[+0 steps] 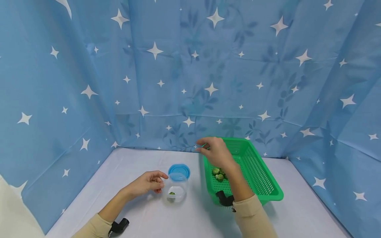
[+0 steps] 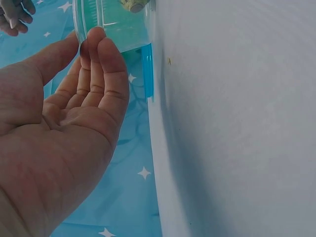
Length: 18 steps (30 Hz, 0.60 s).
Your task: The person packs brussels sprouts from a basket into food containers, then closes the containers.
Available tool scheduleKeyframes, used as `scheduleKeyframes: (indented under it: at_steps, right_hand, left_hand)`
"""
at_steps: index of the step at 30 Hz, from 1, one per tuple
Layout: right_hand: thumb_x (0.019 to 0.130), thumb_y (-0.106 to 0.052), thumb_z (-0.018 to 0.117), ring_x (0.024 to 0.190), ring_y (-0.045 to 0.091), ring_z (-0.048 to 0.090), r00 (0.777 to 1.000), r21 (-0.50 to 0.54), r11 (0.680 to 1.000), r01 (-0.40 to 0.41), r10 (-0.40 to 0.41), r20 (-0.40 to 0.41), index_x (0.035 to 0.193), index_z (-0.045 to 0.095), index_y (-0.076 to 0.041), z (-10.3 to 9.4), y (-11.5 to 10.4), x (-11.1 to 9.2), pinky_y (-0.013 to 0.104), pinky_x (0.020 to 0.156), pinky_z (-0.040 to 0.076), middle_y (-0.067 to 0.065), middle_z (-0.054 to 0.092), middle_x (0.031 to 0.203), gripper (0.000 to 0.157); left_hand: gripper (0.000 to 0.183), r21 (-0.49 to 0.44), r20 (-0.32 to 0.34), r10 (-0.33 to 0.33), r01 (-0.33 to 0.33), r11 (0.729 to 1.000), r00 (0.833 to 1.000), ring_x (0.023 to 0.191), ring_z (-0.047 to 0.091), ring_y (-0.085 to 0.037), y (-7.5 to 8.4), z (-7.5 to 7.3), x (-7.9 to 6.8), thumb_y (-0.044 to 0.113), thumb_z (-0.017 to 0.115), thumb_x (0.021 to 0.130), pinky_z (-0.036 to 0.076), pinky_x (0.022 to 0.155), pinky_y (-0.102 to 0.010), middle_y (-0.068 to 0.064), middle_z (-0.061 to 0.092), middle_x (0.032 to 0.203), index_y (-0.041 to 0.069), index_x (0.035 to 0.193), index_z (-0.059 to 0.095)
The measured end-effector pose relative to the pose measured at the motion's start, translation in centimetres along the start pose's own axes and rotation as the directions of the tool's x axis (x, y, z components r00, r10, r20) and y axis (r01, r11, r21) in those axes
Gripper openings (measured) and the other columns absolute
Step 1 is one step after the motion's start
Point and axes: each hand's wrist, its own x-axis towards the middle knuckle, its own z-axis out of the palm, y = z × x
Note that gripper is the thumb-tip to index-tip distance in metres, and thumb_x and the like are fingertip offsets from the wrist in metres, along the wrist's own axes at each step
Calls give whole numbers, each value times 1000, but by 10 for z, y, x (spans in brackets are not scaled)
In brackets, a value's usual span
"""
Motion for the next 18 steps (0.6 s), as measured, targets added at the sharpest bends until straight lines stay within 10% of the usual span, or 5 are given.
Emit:
scheduleKeyframes:
  at_steps: [18]
  right_hand:
    - [104,-23,67,101,34,73,985,-67,983,-173,172,-27,123,74,-4,-10,75,15,48,81,61,19,74,123,28]
  left_hand:
    - [37,-3,3,0,0,1000,1000,87,70,-23,-2,-1,1,10,62,105,61,83,-39,-32,66,107,-2,139,57]
